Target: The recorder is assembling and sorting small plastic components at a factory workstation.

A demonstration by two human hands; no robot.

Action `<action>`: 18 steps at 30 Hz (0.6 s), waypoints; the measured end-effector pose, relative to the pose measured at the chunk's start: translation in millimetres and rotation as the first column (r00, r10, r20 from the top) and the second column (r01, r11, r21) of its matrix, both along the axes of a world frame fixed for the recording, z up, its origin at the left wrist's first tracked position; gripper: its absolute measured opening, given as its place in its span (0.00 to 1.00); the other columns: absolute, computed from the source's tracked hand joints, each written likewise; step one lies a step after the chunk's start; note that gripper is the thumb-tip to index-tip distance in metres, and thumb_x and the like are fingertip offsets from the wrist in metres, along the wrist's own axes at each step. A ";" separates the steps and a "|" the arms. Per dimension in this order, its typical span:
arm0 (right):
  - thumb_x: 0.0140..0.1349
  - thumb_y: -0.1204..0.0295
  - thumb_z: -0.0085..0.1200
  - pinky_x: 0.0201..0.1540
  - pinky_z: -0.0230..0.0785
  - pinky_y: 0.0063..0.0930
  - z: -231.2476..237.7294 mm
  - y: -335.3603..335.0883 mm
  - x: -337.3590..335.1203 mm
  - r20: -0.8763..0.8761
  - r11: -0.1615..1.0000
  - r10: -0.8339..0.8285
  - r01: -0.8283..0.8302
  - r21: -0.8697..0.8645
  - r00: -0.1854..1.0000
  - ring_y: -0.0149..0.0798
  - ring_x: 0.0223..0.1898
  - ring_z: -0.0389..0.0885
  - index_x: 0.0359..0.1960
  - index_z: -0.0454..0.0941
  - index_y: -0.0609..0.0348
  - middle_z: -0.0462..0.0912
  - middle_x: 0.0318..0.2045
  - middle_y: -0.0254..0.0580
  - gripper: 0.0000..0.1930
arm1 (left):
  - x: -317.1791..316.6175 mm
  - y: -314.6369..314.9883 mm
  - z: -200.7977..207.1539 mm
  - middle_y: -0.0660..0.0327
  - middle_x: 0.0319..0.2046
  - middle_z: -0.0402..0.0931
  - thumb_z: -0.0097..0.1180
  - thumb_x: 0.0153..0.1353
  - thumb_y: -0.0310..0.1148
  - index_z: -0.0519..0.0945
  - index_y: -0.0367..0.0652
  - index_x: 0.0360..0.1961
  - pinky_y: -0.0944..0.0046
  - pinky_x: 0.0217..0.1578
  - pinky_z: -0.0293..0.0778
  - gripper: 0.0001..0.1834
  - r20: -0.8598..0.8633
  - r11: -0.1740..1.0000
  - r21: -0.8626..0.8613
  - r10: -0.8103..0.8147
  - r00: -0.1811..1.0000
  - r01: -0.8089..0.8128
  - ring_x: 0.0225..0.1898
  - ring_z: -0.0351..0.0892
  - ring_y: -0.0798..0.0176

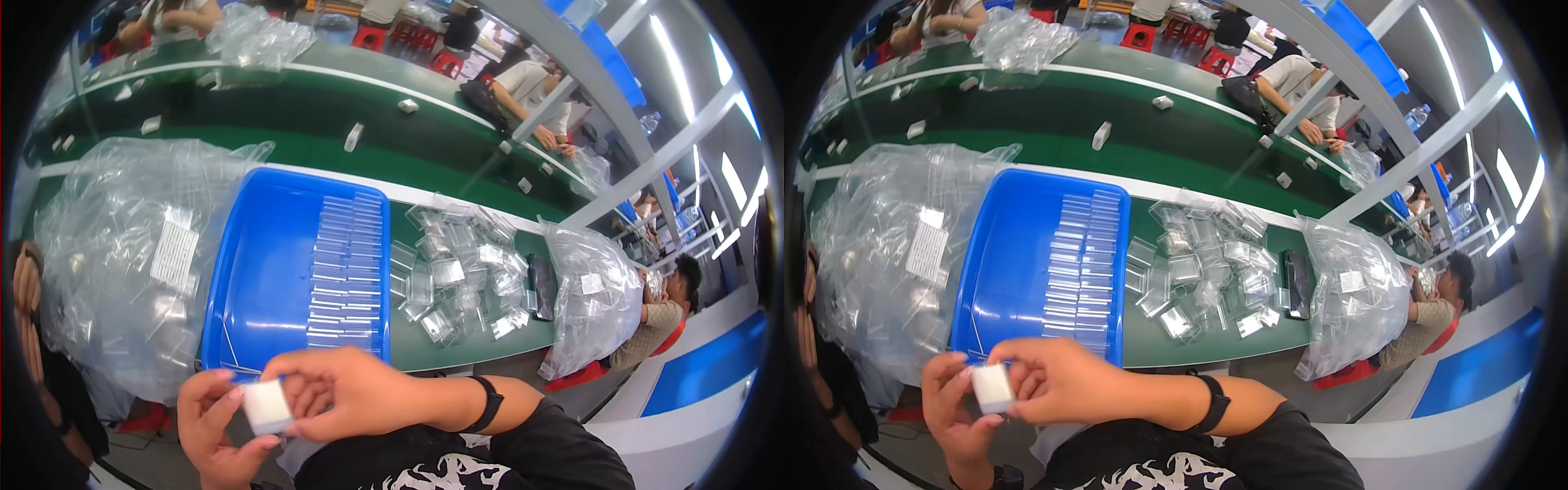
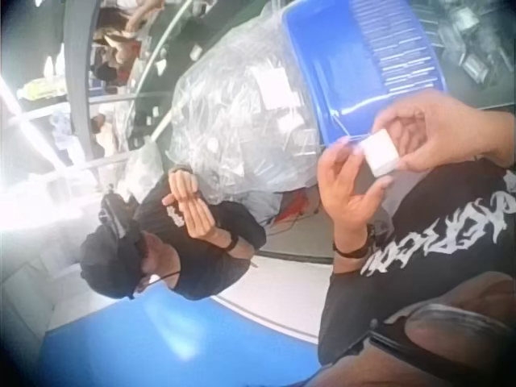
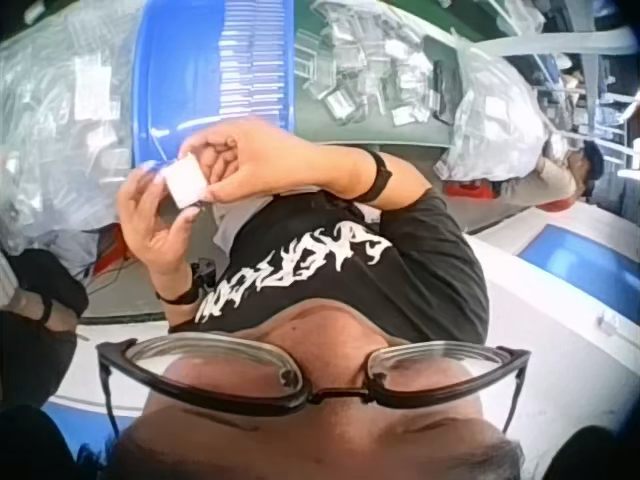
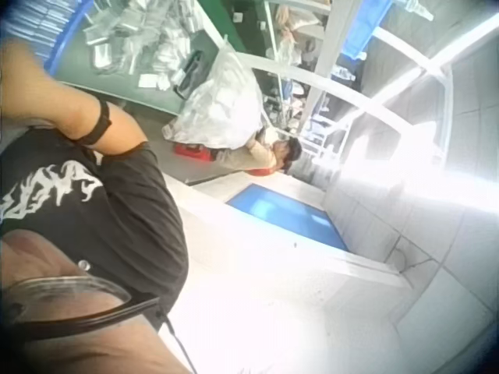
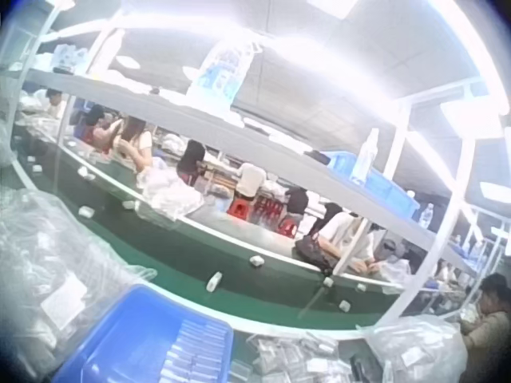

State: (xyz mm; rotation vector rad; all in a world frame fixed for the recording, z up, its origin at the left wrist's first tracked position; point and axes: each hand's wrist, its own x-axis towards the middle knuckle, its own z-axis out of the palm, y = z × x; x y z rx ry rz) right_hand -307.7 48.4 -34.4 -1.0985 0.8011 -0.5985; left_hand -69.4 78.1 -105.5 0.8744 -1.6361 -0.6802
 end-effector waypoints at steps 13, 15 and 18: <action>0.66 0.82 0.57 0.62 0.71 0.36 17.0 40.8 -77.4 -0.120 0.942 -0.336 0.331 -0.062 0.934 0.39 0.58 0.80 0.75 0.53 0.64 0.78 0.57 0.56 0.37 | 11.5 9.3 -14.1 0.48 0.46 0.78 0.62 0.63 0.30 0.82 0.34 0.41 0.67 0.36 0.75 0.10 0.066 0.992 0.010 0.124 0.990 -0.124 0.40 0.77 0.61; 0.68 0.81 0.55 0.64 0.68 0.39 30.4 52.5 -79.4 0.140 0.939 -0.294 0.313 -0.140 0.946 0.43 0.61 0.77 0.74 0.55 0.64 0.77 0.59 0.58 0.34 | 5.3 15.2 -10.3 0.52 0.37 0.78 0.59 0.63 0.27 0.81 0.34 0.34 0.67 0.34 0.73 0.05 0.017 0.980 0.008 0.197 0.980 -0.197 0.34 0.75 0.63; 0.69 0.76 0.54 0.69 0.62 0.44 58.5 62.0 -62.3 0.592 0.901 -0.184 0.375 -0.218 0.785 0.51 0.66 0.73 0.70 0.62 0.65 0.75 0.62 0.61 0.28 | 3.6 15.0 -5.8 0.52 0.38 0.78 0.59 0.63 0.27 0.81 0.35 0.36 0.67 0.35 0.73 0.05 0.047 0.984 -0.019 0.179 0.983 -0.179 0.34 0.76 0.62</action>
